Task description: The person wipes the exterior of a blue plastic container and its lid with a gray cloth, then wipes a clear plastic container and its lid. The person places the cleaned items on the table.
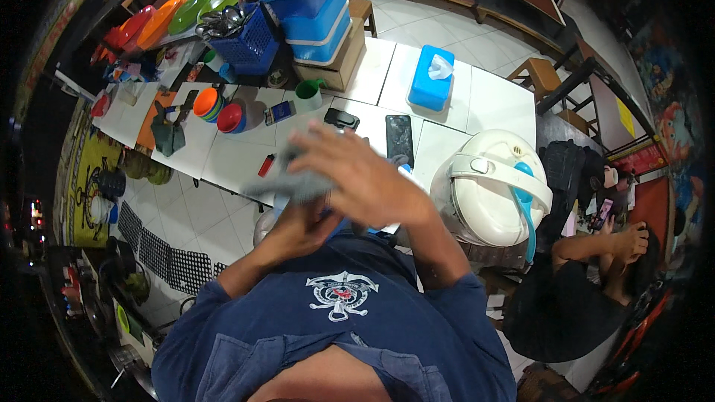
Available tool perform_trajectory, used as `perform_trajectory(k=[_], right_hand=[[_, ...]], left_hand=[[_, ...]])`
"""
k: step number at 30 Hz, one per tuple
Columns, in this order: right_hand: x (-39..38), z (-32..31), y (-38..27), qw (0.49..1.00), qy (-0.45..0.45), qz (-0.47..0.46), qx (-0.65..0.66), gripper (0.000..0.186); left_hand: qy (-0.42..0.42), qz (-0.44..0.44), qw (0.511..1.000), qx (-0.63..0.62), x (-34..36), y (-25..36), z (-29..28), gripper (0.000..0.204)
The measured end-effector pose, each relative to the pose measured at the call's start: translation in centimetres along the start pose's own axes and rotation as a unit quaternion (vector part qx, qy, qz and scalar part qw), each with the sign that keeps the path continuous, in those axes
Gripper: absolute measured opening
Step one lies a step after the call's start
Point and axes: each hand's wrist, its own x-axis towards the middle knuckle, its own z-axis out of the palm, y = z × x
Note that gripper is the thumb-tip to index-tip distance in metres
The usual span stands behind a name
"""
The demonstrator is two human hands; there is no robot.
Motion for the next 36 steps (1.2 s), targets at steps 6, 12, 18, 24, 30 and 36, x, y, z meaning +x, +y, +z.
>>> perform_trajectory(k=[6, 12, 18, 24, 30, 36], right_hand=[[-0.9, 1.3, -1.2, 0.993, -0.039, 0.106, -0.027, 0.043], [-0.4, 1.8, 2.2, 0.981, 0.054, 0.172, 0.073, 0.037], [-2.4, -0.1, 10.0, 0.925, 0.238, 0.254, 0.154, 0.032], [-2.5, -0.2, -1.5, 0.998, 0.056, -0.01, 0.017, 0.056], [-3.9, 3.8, 2.5, 0.883, 0.054, 0.186, 0.427, 0.047], [-5.2, 5.2, 5.8, 0.837, 0.084, 0.346, 0.415, 0.043]], left_hand=[[-0.133, 0.064, 0.988, -0.044, -0.1, 0.9, -1.2, 0.026], [-0.096, 0.17, 0.98, -0.039, 0.3, 1.2, -0.7, 0.011], [-0.126, 0.211, 0.965, -0.091, 0.4, 2.2, -1.5, 0.017], [-0.052, 0.138, 0.987, -0.07, -2.0, -2.1, -2.0, 0.019], [-0.138, 0.223, 0.953, -0.155, -1.3, 0.6, -1.6, 0.014], [-0.07, 0.244, 0.957, -0.137, -2.7, 1.3, -1.4, 0.037]])
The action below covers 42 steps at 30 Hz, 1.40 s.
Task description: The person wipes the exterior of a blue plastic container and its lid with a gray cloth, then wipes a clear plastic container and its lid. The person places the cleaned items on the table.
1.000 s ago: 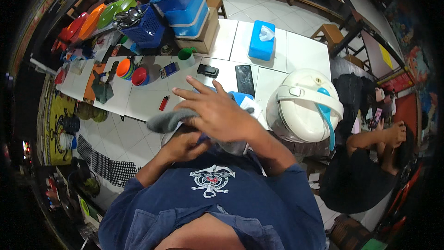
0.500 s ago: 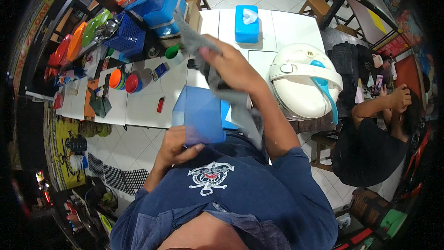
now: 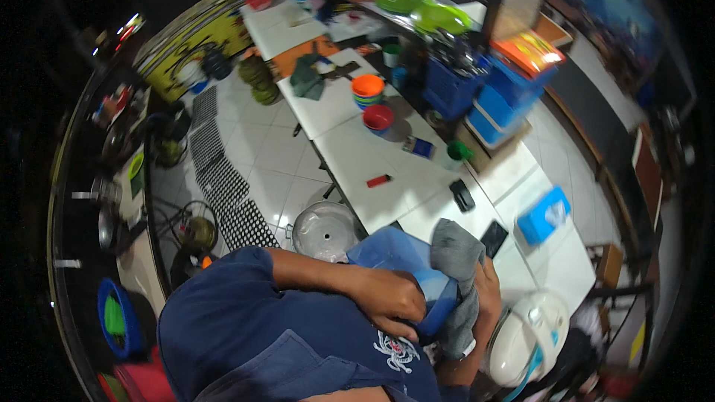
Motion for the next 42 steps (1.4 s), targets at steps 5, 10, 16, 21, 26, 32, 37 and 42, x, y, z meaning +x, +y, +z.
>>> perform_trajectory(k=[5, 10, 16, 21, 26, 32, 37, 42], right_hand=[[1.1, 4.2, -2.7, 0.996, 0.071, 0.02, -0.054, 0.036], [1.9, 7.7, -4.3, 0.957, 0.018, -0.109, -0.267, 0.022], [1.9, 12.7, -6.4, 0.946, -0.078, -0.111, -0.294, 0.018], [5.6, 12.2, -0.8, 0.962, -0.021, -0.171, -0.21, 0.04], [5.9, 10.3, -2.8, 0.984, 0.092, -0.054, 0.145, 0.068], [2.7, 15.1, -7.3, 0.844, -0.299, -0.227, -0.383, 0.087], [5.5, 13.9, -3.5, 0.946, -0.294, -0.091, -0.105, 0.065], [6.4, 13.1, -2.5, 0.961, -0.24, -0.103, -0.092, 0.052]], left_hand=[[0.016, -0.177, 0.984, 0.026, -1.5, 0.8, -1.4, 0.044], [0.007, -0.355, 0.931, -0.083, -3.3, 2.1, -3.6, 0.038], [0.13, -0.418, 0.887, -0.145, -6.6, 2.1, -3.4, 0.041], [0.172, -0.476, 0.861, -0.051, -9.1, 0.1, -3.0, 0.039], [0.269, -0.419, 0.857, -0.133, -10.8, 0.5, -4.1, 0.027], [0.256, -0.229, 0.938, 0.042, -11.9, -1.6, -1.6, 0.038], [0.088, -0.192, 0.971, 0.111, -13.2, -5.3, 0.5, 0.049], [0.108, -0.044, 0.954, 0.275, -11.7, -4.6, -0.5, 0.037]])
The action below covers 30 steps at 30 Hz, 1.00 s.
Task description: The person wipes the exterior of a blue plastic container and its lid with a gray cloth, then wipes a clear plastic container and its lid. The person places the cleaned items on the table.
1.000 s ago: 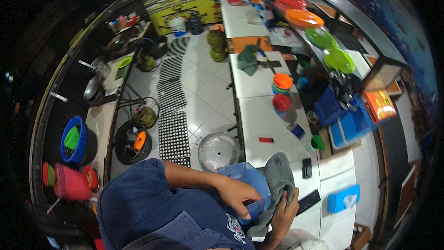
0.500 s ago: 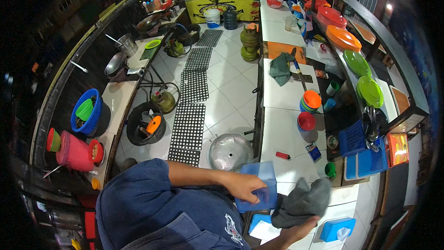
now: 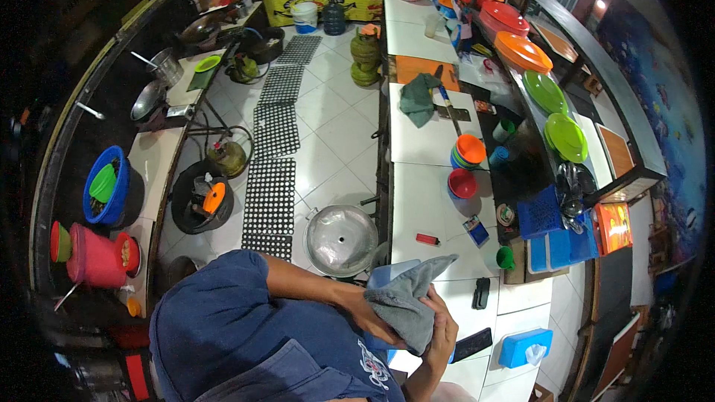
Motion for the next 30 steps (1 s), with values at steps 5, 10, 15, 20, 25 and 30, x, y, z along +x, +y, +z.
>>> perform_trajectory(k=[5, 10, 15, 20, 25, 30], right_hand=[[1.3, -1.4, 3.1, 0.988, 0.006, 0.079, 0.131, 0.042], [-1.4, -0.5, -1.6, 0.996, -0.044, 0.008, -0.073, 0.065], [-0.7, 1.2, -3.6, 0.992, 0.018, -0.031, -0.118, 0.045], [-1.9, -0.8, 1.4, 0.995, 0.085, -0.011, 0.058, 0.045], [-1.3, -2.7, 3.9, 0.96, 0.195, 0.202, 0.005, 0.046], [-1.0, -1.0, -3.0, 0.995, 0.059, -0.004, -0.077, 0.037]], left_hand=[[-0.019, -0.24, 0.929, -0.281, 2.5, 0.9, -3.9, 0.039], [-0.101, -0.351, 0.862, -0.352, 3.4, 0.2, -6.2, 0.041], [-0.125, -0.313, 0.87, -0.36, 5.0, 0.4, -6.9, 0.049], [-0.125, -0.238, 0.898, -0.349, 4.2, -0.6, -5.1, 0.049], [-0.134, -0.143, 0.923, -0.332, 5.9, -0.3, -6.0, 0.042], [-0.098, -0.191, 0.893, -0.395, 5.9, -1.0, -5.8, 0.043]])
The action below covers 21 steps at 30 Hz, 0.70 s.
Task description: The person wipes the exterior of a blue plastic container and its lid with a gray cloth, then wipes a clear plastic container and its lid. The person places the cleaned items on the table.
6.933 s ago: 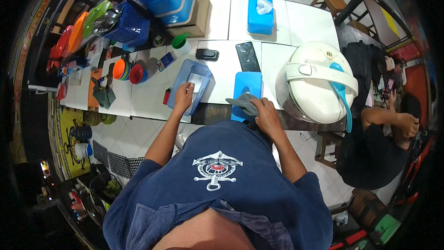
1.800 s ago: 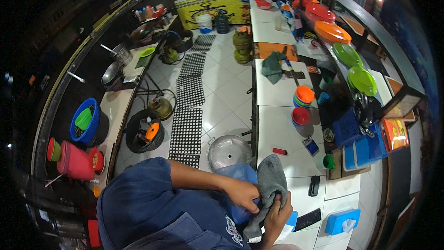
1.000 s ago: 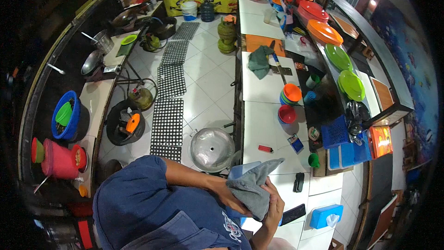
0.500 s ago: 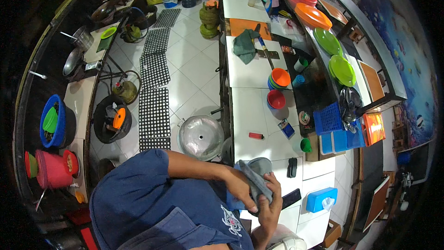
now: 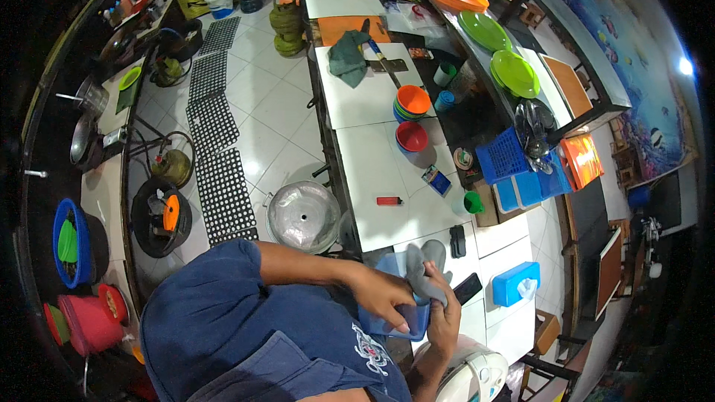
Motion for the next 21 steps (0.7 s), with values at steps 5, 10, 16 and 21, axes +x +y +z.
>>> perform_trajectory(k=[5, 10, 16, 21], right_hand=[[-1.5, 0.7, -1.1, 0.999, 0.033, -0.01, 0.037, 0.036], [-1.7, 0.6, -1.3, 0.999, 0.009, -0.02, 0.039, 0.044], [0.0, -1.6, 5.4, 0.958, 0.114, 0.251, 0.081, 0.042], [2.4, -4.2, 9.2, 0.968, 0.061, 0.243, -0.019, 0.044]], left_hand=[[-0.072, -0.095, 0.986, -0.121, -0.1, -0.6, -1.3, 0.045], [0.104, 0.287, 0.952, -0.031, 0.4, -1.7, -1.1, 0.034], [-0.112, 0.085, 0.99, 0.009, 1.7, -1.3, -0.8, 0.042], [-0.111, 0.097, 0.989, -0.011, 1.3, -1.9, -0.8, 0.044]])
